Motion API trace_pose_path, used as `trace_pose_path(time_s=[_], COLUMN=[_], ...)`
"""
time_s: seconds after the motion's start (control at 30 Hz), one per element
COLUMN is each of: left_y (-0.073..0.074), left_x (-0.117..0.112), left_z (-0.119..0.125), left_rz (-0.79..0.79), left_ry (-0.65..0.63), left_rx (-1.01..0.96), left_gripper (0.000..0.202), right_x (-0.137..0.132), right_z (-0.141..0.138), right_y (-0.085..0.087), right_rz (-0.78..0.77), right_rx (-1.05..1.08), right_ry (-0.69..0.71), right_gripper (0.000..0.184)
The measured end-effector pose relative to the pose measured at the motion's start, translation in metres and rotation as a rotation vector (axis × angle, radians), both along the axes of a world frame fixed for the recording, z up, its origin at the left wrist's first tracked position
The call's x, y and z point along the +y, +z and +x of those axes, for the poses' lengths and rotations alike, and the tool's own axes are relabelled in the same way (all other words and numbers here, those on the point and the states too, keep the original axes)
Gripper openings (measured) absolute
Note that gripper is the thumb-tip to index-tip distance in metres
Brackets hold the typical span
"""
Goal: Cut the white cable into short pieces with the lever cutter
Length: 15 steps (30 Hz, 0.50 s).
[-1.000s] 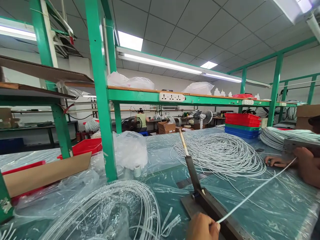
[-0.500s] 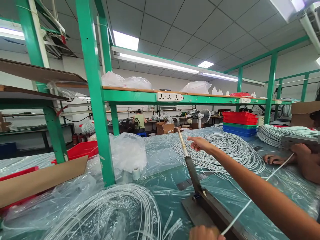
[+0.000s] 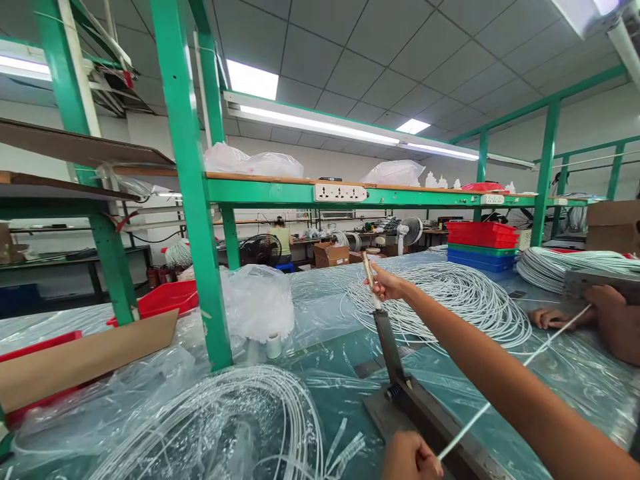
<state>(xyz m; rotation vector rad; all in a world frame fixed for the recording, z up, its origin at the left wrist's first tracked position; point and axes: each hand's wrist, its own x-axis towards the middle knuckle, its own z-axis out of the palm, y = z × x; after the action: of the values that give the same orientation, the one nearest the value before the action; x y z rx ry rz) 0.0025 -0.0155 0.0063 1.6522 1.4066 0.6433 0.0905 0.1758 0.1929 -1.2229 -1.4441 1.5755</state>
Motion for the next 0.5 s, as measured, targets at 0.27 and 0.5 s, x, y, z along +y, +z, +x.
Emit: trace_pose_path(time_s=[0.27,0.5], left_y=[0.006,0.017], left_x=[-0.002,-0.016], left_z=[0.006,-0.006], left_rz=[-0.183,0.35], left_ry=[0.081,-0.08], left_rx=[-0.302,0.3], left_gripper=[0.035,0.023], right_x=[-0.106,-0.22], right_z=[0.081,0.138], right_y=[0.017,-0.035], right_rz=[0.059,0.02], right_rx=[0.147,0.145], right_ry=[0.061,-0.024], right_gripper=[0.066,0.039])
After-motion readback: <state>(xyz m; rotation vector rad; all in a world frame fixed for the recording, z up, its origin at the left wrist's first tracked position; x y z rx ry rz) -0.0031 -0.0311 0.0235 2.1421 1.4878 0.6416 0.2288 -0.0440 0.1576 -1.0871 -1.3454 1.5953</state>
